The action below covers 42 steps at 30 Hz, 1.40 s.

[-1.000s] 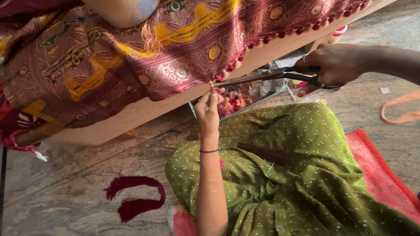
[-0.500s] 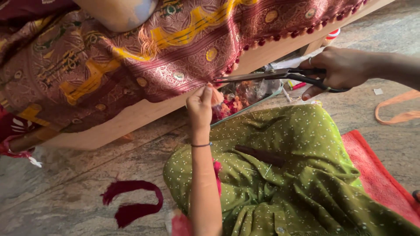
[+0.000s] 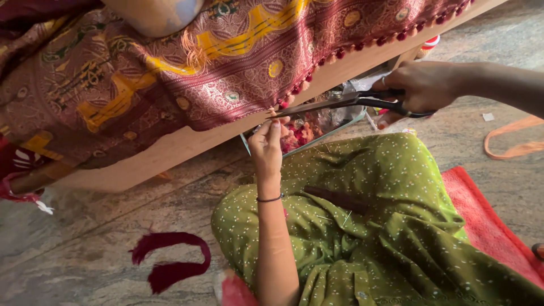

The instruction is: Making decorative tassels and attaching them to the edge of a fabric using a needle and thread.

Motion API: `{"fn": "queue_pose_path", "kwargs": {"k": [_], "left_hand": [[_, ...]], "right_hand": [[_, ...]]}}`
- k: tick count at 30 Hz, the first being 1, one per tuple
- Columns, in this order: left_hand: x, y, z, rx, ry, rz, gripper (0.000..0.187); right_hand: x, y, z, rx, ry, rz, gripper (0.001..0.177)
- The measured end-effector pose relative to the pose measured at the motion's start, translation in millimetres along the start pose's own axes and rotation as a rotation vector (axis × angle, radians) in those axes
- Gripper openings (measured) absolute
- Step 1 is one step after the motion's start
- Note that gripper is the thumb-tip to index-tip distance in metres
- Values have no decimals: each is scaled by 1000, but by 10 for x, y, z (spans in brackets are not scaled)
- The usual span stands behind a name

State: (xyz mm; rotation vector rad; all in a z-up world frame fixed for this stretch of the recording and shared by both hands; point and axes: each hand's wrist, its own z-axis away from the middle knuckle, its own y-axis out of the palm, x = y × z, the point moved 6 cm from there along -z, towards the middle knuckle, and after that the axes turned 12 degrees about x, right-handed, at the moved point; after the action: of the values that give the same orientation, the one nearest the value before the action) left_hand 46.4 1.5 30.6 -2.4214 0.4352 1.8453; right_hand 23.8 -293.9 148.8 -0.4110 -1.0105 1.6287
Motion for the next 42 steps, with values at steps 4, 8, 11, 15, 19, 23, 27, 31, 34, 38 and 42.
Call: {"fn": "queue_pose_path", "kwargs": {"k": [4,8,11,15,19,23,27,31,34,38,42], "left_hand": [[211,-23,-9,-58,4,68,24],[192,-21,11,-63,19,43,22],[196,-27,-7,-72,12,22,21],[37,-9,20,-67,53,-181,27],[-102,36,32,-73,23,-243,32],[-331,110,20,-122,-66,-393,29],[-210,113,-14,-96,24,-305,26],[-258,136,-37,-125,-13,-385,23],[-110,8,9,-152,-68,-551,24],[537,-238,9,-165,-94,144,23],[1340,-427,90,-270,-552,408,18]], "right_hand": [[46,-99,-57,21,31,-23,67],[116,-129,-109,-27,-88,51,65],[226,-188,-19,46,-5,58,64],[188,-165,-86,16,-93,110,67],[88,-108,-104,94,5,18,64],[52,-76,-112,105,3,49,61],[70,-115,-75,46,-58,47,60],[71,-119,21,78,-42,19,60],[-89,103,27,97,15,-34,56],[-363,936,25,249,35,-258,51],[-415,2294,82,528,95,-539,48]]}}
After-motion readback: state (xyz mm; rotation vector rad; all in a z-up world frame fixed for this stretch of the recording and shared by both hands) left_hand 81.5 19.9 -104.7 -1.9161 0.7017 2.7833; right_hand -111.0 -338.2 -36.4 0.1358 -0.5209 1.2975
